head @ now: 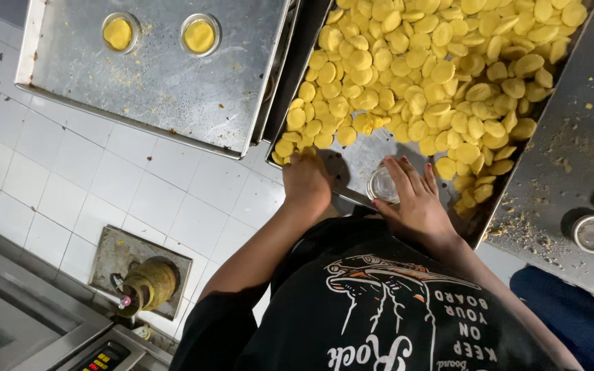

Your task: The person uses a small metal ring to scoop yellow, round food items from a large tray and places them into individual metal cups on a second tray. The person repeats this process, filling multiple cups.

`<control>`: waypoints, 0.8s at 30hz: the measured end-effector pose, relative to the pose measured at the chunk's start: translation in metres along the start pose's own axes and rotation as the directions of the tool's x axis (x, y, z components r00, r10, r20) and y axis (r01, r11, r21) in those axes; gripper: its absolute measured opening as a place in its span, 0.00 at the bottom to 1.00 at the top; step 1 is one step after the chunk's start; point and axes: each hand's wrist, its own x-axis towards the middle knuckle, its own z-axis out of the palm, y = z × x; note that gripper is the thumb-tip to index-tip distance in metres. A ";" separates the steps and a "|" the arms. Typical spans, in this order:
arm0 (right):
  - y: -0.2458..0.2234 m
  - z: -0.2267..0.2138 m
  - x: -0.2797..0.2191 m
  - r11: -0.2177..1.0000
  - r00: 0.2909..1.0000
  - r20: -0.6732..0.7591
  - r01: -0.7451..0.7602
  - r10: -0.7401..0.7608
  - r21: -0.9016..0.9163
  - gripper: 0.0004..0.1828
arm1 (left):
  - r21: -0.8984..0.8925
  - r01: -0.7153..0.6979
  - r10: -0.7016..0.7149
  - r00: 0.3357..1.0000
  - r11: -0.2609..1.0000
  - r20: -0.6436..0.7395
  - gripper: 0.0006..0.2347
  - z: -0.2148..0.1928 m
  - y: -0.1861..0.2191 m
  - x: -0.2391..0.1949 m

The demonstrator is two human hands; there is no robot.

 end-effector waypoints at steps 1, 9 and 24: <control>0.017 0.013 -0.003 1.000 1.000 -0.004 -0.003 0.003 -0.003 0.46 | 0.001 -0.006 0.006 1.000 1.000 -0.003 0.20 -0.006 0.002 0.003; 0.092 0.040 -0.065 0.960 0.914 -0.406 -0.129 0.018 -0.248 0.25 | -0.274 -0.063 0.072 0.997 0.960 0.023 0.15 0.000 -0.003 0.013; -0.063 0.005 -0.009 -0.023 0.546 0.147 -0.228 0.824 0.973 0.18 | -0.107 -0.955 0.585 0.255 0.275 -0.770 0.20 -0.041 0.020 -0.035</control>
